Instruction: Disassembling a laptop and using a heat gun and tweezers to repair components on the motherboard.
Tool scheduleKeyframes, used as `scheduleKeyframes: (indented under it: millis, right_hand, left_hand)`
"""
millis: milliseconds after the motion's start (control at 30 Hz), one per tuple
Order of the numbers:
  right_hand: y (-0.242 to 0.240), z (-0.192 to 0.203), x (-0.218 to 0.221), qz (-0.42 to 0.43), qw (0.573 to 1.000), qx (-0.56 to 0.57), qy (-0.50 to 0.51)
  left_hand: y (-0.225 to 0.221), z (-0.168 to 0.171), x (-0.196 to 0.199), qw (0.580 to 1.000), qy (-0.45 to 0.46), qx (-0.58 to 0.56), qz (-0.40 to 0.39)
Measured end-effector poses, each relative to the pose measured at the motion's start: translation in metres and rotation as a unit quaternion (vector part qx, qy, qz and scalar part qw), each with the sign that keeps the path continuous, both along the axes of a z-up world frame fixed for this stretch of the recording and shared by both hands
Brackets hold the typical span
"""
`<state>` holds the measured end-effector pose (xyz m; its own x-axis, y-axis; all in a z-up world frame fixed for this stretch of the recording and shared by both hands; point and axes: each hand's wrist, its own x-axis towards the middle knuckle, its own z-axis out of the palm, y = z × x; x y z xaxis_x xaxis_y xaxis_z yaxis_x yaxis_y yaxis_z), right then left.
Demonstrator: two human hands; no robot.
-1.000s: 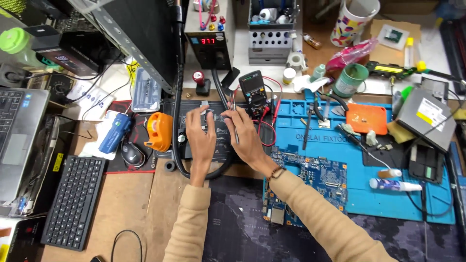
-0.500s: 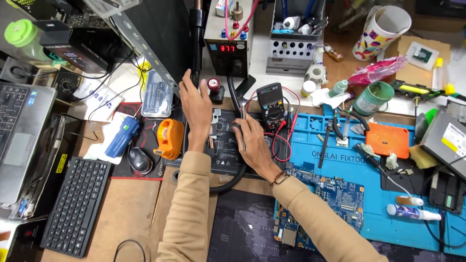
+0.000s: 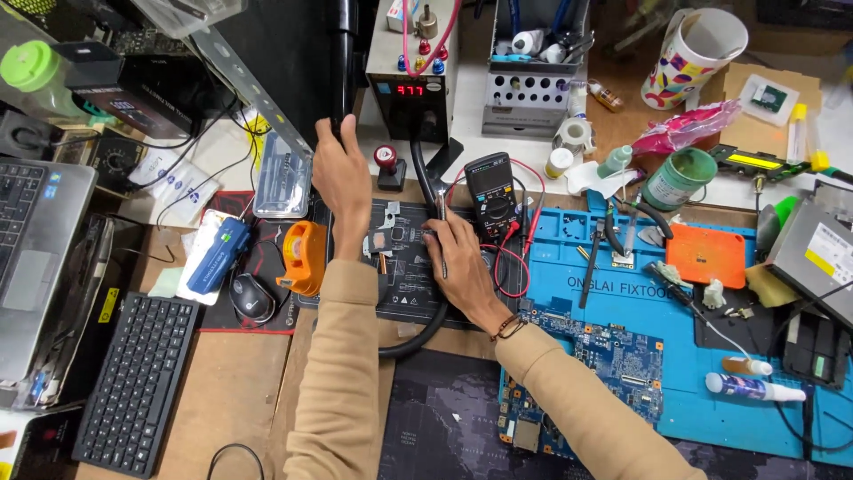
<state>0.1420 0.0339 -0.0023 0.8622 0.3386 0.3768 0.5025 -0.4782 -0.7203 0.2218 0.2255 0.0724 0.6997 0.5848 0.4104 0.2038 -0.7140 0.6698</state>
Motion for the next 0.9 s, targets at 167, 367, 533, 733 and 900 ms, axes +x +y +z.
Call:
scheduleKeyframes:
  millis: [167,367,533,733,900]
  right_hand:
    - [0.001,-0.010,0.003,-0.024,0.995,-0.009,-0.092]
    - [0.002,-0.034,0.006,-0.063,0.963,-0.033,-0.260]
    - [-0.010,-0.027,-0.011,-0.081,0.950,-0.002,-0.301]
    - [-0.088,0.009,-0.056,-0.012,0.947,0.132,-0.294]
    - [-0.174,0.104,-0.099,-0.037,0.949,0.211,-0.231]
  left_hand:
    - [-0.001,0.025,-0.053,0.999,-0.019,0.005,-0.028]
    - [0.013,0.041,-0.104,0.996,-0.031,0.086,-0.016]
    - [0.021,0.051,-0.145,0.990,-0.022,0.138,-0.005]
    - [-0.021,0.096,-0.192,0.982,0.002,0.184,-0.044]
    - [-0.069,0.129,-0.217,0.950,0.016,0.277,-0.145]
